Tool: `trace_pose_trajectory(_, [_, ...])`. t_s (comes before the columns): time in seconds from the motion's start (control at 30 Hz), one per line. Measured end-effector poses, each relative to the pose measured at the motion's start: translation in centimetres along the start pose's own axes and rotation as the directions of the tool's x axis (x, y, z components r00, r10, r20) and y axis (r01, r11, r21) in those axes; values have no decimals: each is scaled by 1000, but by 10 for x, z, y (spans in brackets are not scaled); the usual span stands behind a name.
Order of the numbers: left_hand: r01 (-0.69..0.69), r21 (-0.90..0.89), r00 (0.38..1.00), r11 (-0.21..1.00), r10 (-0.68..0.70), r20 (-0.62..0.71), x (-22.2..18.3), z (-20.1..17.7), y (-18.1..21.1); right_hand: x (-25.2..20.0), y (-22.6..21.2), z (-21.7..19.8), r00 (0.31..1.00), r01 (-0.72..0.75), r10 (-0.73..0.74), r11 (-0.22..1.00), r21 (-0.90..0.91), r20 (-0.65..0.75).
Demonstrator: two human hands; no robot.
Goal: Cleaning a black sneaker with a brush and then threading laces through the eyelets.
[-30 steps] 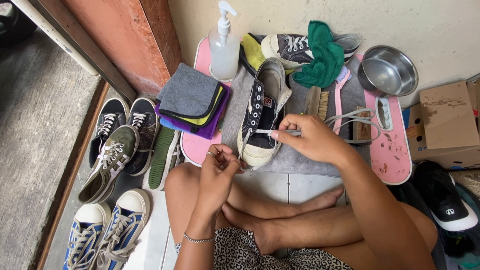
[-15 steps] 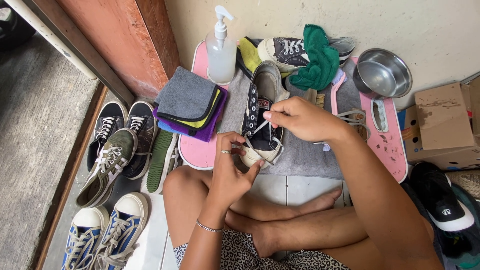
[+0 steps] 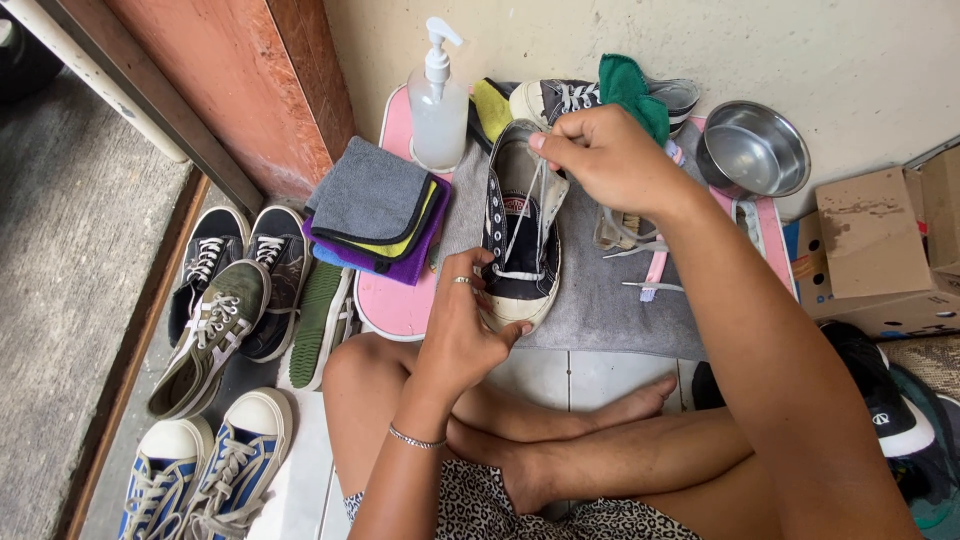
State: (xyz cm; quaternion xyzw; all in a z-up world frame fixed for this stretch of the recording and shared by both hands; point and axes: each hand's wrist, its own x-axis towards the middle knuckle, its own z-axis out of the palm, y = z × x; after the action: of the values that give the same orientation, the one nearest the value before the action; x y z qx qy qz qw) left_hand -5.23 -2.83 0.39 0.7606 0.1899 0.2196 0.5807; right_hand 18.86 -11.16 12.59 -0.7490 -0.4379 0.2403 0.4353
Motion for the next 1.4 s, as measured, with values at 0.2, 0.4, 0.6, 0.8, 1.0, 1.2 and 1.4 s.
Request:
trace_pose_trajectory(0.2, [-147,118,989,982,148,1,10,-15,-5,-3,0,-10,990,22,-92,848,-529,-106])
trace_pose_trajectory(0.4, [-325,197,944,925,330,8,21,-17,-15,-17,25,5,939,103,-311,660,-745,-146])
trace_pose_trajectory(0.6, [-273,154,961,950,275,6,38,-18,-26,-45,46,26,929,234,-367,672,-702,-42])
trace_pose_trajectory(0.8, [-319,420,947,850,275,164,69,-9,-1,-43,71,49,950,176,-313,511,-842,9])
trace_pose_trajectory(1.0, [-208,245,976,947,184,117,67,-8,-8,-34,78,68,944,88,-326,372,-924,-41])
trace_pose_trajectory(1.2, [-104,51,995,993,104,6,31,-8,-1,-25,83,97,989,-46,-100,464,-885,-104])
trace_pose_trajectory(1.4, [-105,60,994,993,104,11,12,-1,-12,-15,96,97,983,-170,50,626,-761,-178])
